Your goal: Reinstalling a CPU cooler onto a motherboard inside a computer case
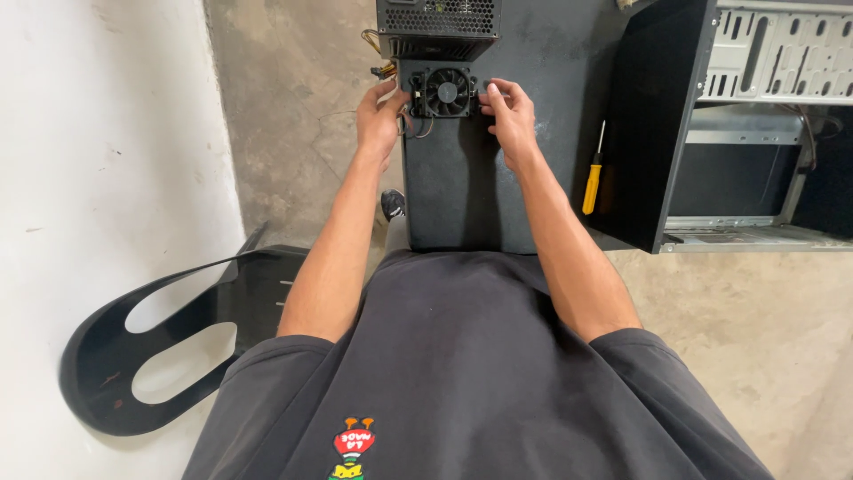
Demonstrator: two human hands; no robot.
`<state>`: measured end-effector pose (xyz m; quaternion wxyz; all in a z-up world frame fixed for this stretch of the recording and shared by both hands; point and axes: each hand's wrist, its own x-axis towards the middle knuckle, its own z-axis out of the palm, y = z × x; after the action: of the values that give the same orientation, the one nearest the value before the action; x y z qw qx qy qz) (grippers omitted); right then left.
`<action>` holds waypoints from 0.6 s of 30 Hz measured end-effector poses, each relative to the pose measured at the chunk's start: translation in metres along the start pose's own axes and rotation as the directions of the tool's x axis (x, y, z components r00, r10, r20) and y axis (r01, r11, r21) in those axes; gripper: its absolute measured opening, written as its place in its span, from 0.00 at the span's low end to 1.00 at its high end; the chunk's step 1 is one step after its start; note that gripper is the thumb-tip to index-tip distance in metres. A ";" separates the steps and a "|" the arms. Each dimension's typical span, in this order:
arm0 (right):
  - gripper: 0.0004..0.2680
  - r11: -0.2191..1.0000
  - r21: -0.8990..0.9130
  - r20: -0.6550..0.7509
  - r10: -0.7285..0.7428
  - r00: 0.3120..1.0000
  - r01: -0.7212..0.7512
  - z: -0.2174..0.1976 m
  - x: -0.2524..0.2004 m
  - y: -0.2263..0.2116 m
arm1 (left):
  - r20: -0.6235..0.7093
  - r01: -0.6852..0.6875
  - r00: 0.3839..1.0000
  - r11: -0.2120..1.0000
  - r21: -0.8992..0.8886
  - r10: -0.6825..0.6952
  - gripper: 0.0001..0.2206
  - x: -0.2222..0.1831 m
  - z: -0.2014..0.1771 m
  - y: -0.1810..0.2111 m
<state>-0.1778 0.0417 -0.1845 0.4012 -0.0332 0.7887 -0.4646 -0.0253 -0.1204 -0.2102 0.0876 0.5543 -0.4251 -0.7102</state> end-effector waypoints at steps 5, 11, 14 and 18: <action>0.16 0.999 -0.022 0.044 -0.022 0.999 0.023 -0.002 -0.004 0.002 | 0.046 -0.072 0.997 0.964 0.256 0.062 0.21 -0.014 -0.003 0.007; 0.15 0.999 -0.048 0.036 -0.016 0.999 0.018 0.004 -0.004 -0.002 | 0.045 -0.113 0.994 0.922 0.370 0.103 0.22 -0.008 0.007 0.004; 0.15 0.996 -0.082 0.030 -0.031 0.999 0.033 0.007 -0.010 -0.005 | 0.036 -0.203 0.977 0.862 0.464 0.211 0.21 0.003 0.012 -0.006; 0.16 0.997 -0.038 0.021 -0.061 0.998 0.062 0.007 -0.001 -0.001 | 0.021 -0.208 0.974 0.851 0.482 0.226 0.27 0.004 0.017 -0.005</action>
<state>-0.1724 0.0369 -0.1851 0.3940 -0.0699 0.7921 -0.4609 -0.0394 -0.1110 -0.2164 0.0343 0.5199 -0.6460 -0.5578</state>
